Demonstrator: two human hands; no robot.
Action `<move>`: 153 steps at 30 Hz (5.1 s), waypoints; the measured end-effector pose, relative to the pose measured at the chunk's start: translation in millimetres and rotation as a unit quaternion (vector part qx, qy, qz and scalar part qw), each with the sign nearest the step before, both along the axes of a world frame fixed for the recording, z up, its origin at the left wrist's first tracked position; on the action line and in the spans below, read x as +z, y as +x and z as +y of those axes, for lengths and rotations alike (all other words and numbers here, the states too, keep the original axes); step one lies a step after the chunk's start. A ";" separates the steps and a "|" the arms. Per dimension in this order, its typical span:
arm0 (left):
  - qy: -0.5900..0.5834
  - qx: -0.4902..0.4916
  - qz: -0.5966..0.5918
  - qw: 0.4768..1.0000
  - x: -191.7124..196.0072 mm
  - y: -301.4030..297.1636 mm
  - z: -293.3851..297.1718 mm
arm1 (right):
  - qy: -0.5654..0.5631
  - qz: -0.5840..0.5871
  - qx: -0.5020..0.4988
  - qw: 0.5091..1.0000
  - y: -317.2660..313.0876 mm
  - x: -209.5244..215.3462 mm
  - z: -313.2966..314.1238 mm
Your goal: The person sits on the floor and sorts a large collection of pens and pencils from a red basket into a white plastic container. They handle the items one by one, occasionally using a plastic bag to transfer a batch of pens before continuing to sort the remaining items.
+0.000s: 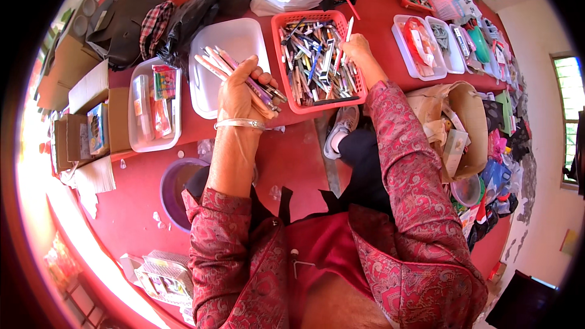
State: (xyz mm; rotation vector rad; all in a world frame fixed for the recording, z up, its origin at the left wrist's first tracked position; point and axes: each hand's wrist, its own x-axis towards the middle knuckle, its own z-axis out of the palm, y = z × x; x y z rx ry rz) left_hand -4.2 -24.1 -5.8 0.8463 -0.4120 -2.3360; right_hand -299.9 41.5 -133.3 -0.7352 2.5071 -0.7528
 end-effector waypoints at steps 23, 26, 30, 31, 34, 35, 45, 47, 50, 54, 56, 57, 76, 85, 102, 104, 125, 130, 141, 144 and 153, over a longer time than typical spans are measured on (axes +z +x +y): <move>-0.021 -0.254 -0.007 0.967 -29.3 -13.7 10.9 | -0.230 -0.334 0.172 0.898 129.6 143.4 38.4; 0.017 -0.268 0.049 0.962 -39.2 -15.1 24.4 | -0.155 -0.162 0.233 0.946 149.7 135.5 40.7; 0.004 -0.293 0.025 0.956 -43.1 -15.9 24.9 | -0.162 -0.216 0.254 0.929 141.8 112.7 40.0; -0.017 -0.300 0.005 0.954 -46.9 -14.1 23.3 | -0.131 -0.177 0.261 0.940 143.8 115.6 40.2; -0.061 -0.291 -0.043 0.954 -41.7 -14.3 31.1 | -0.120 -0.116 0.259 0.951 140.6 118.4 41.1; -0.073 -0.290 -0.041 0.953 -36.5 -14.8 33.5 | -0.149 -0.163 0.234 0.947 137.0 117.0 40.6; -0.193 -0.286 0.131 0.930 -19.7 -15.0 42.4 | -0.272 -0.406 0.175 0.854 146.9 156.0 53.9; -0.165 -0.292 0.138 0.932 -17.7 -12.6 42.6 | -0.261 -0.396 0.197 0.858 143.4 154.6 53.3; -0.147 -0.288 0.150 0.934 -15.4 -13.5 43.0 | -0.253 -0.361 0.204 0.874 144.3 157.2 52.2; -0.130 -0.296 0.154 0.934 -16.4 -13.8 42.2 | -0.238 -0.332 0.203 0.890 144.0 155.1 47.9; -0.114 -0.309 0.145 0.933 -25.3 -8.6 40.5 | -0.242 -0.367 0.214 0.872 148.0 159.2 49.0; -0.129 -0.301 0.133 0.935 -23.2 -10.5 43.0 | -0.231 -0.376 0.204 0.874 147.1 158.2 49.2; -0.056 -0.025 0.103 0.993 -24.2 -10.1 -1.0 | -0.424 -0.077 0.057 0.901 159.4 129.2 39.9; 0.073 -0.064 0.196 0.976 -37.0 -35.0 48.1 | -0.482 -0.192 0.018 0.854 197.5 131.5 36.4; -0.017 0.068 0.047 0.996 -12.0 14.3 -11.3 | 0.154 0.162 0.128 0.966 -60.0 -42.8 90.5; -0.022 0.076 0.022 0.997 -12.1 11.3 -10.4 | 0.146 0.107 0.134 0.974 -66.7 -55.8 87.9; -0.044 0.051 -0.019 0.998 -16.2 -1.7 -0.9 | -0.020 -0.129 0.115 0.985 -38.4 -2.6 55.4; -0.041 0.032 -0.026 0.998 -19.2 -1.1 -2.1 | 0.113 0.102 0.101 0.983 -25.4 -4.7 41.3; -0.045 0.019 -0.068 0.996 -22.2 -6.7 3.1 | 0.158 0.154 0.055 0.974 -33.1 -14.8 49.1; -0.034 0.011 -0.057 0.998 -21.3 -10.0 4.9 | 0.173 0.096 0.098 0.975 -62.2 -47.8 58.7; -0.027 0.009 -0.045 0.999 -24.4 -13.5 4.4 | 0.081 0.099 0.125 0.984 -31.1 -55.9 33.7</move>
